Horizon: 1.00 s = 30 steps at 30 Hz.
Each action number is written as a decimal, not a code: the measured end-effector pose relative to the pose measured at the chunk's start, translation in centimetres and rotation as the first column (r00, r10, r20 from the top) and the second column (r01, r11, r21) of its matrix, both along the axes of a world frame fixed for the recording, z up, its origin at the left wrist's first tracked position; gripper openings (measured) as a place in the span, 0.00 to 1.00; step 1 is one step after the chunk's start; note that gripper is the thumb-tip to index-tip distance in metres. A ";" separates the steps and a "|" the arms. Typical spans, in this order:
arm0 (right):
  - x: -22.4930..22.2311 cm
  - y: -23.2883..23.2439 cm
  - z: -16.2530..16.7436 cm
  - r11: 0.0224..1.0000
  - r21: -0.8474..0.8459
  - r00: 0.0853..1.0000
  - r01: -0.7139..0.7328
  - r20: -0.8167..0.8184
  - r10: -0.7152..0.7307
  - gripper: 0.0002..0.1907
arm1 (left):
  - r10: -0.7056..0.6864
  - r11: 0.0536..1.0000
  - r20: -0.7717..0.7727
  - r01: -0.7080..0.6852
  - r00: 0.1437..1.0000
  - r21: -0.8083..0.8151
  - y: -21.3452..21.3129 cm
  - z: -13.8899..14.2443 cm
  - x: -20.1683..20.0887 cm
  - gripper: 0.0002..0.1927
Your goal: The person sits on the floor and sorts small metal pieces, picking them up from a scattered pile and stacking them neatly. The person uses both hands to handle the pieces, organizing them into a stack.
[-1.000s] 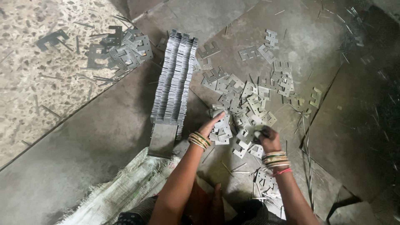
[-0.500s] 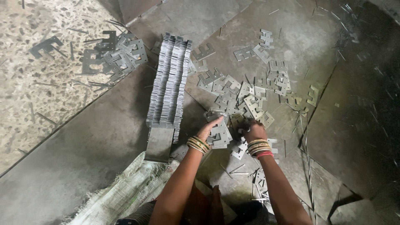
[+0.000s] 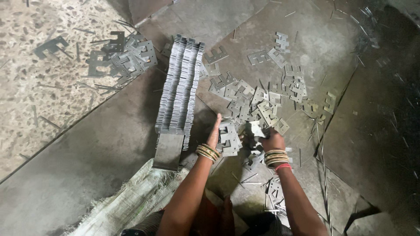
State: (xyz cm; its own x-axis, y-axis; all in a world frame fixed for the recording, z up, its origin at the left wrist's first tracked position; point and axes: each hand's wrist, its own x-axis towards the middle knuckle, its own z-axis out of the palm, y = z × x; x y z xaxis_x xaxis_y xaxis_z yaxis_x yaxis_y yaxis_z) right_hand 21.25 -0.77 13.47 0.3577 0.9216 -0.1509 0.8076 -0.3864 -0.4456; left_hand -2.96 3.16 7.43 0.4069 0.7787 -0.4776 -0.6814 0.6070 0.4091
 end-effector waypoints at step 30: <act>-1.0 1.1 -0.5 0.993 -0.080 0.937 -0.083 0.333 0.105 0.12 | -0.080 0.997 -0.012 0.080 0.997 0.025 -0.4 -0.4 -0.3 0.34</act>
State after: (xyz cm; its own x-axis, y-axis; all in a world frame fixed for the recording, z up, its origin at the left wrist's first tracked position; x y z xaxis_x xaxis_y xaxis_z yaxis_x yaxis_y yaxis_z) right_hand 20.25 0.36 12.93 0.3095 0.9460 -0.0964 0.9401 -0.3197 -0.1187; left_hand -3.22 2.80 7.01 0.4629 0.7559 -0.4630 -0.6266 0.6485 0.4323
